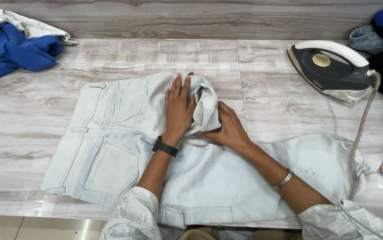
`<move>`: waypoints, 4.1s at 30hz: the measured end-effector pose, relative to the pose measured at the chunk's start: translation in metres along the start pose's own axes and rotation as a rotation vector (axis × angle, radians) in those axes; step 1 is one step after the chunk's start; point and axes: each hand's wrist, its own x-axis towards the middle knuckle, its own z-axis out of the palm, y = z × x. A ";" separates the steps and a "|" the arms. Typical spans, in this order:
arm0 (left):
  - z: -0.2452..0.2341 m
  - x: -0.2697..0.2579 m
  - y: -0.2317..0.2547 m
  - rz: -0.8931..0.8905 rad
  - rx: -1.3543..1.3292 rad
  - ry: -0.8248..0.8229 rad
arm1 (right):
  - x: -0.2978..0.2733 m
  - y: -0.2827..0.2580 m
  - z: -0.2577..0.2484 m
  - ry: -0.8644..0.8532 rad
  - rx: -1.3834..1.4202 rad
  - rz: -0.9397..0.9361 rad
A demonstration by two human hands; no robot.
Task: The person irons a pair of light-colored pants on a tiled surface, smoothing the fabric and using an electric iron on the legs and waistband. After finishing the pants, the person picks up a white t-shirt, lays it flat, and irons the front graphic area.
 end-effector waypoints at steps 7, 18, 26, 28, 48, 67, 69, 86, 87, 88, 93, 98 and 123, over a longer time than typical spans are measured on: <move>-0.018 0.009 0.006 -0.070 -0.291 -0.053 | -0.001 0.006 -0.007 0.235 0.310 -0.032; -0.024 0.011 -0.005 -0.077 -0.232 -0.225 | 0.002 0.078 -0.073 0.983 -0.279 0.046; 0.004 -0.006 -0.008 0.032 0.335 -0.349 | -0.019 0.126 -0.122 1.075 -0.620 0.039; -0.001 -0.005 -0.015 0.020 0.330 -0.338 | -0.018 0.122 -0.121 1.032 -0.659 0.032; -0.047 -0.005 -0.065 -0.044 0.354 -0.250 | -0.018 0.157 -0.125 0.981 -0.194 0.361; -0.028 -0.017 -0.015 0.199 0.220 -0.257 | -0.025 0.165 -0.123 0.881 -0.261 0.445; -0.025 -0.017 -0.014 0.222 0.231 -0.283 | -0.027 0.164 -0.122 0.918 -0.240 0.419; -0.058 -0.029 -0.011 0.170 0.180 -0.429 | -0.027 0.110 -0.134 0.982 -0.770 0.133; -0.060 -0.029 -0.011 0.161 0.170 -0.437 | -0.025 0.105 -0.133 0.911 -0.729 0.091; -0.061 -0.029 -0.010 0.155 0.166 -0.447 | -0.023 0.101 -0.131 0.839 -0.688 0.049; -0.072 -0.025 -0.011 0.102 0.134 -0.495 | -0.018 0.109 -0.120 0.459 -0.695 0.176; -0.081 -0.023 -0.013 0.012 0.122 -0.542 | -0.024 0.145 -0.117 0.314 -0.745 0.359; -0.041 -0.043 0.011 0.168 0.106 -0.355 | -0.008 0.190 -0.268 0.498 -0.968 0.270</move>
